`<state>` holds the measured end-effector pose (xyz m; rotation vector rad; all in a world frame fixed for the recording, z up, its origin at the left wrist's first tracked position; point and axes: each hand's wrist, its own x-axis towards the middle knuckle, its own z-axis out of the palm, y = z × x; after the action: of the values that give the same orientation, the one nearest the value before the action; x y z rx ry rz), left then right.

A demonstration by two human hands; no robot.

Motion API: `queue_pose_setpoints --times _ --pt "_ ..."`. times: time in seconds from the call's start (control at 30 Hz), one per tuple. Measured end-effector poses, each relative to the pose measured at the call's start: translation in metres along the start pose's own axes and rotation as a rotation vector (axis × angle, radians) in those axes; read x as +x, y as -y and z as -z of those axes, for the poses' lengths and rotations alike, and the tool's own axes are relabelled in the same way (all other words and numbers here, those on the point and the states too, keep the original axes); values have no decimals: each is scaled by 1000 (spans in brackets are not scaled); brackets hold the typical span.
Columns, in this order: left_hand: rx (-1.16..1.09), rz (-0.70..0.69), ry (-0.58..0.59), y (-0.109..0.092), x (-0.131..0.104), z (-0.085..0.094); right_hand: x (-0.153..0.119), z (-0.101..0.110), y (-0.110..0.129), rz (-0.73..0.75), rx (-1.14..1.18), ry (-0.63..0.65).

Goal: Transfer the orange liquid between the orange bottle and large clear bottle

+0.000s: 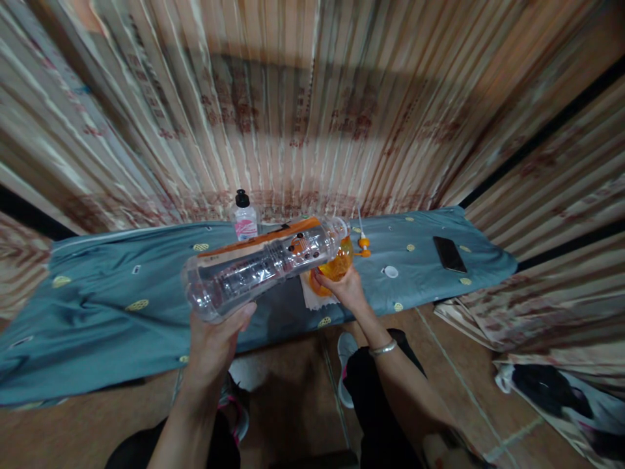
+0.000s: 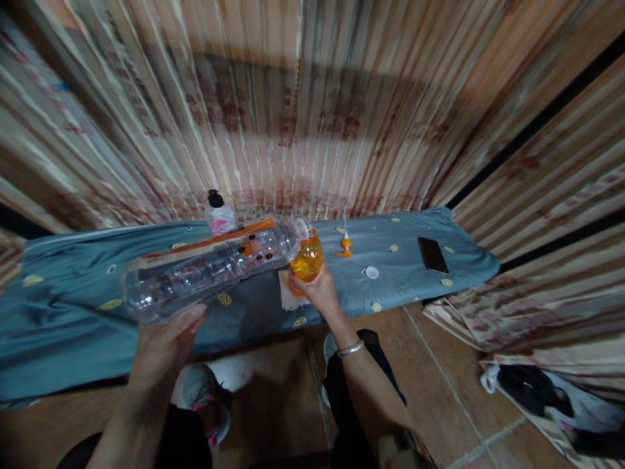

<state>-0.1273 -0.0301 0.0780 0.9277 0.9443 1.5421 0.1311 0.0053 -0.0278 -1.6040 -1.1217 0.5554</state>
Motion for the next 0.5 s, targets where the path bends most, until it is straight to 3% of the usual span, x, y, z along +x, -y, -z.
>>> queue_pose_setpoints --times 0.5 --pt "11 5 -17 -3 -1 -1 -1 0 0 18 -20 2"
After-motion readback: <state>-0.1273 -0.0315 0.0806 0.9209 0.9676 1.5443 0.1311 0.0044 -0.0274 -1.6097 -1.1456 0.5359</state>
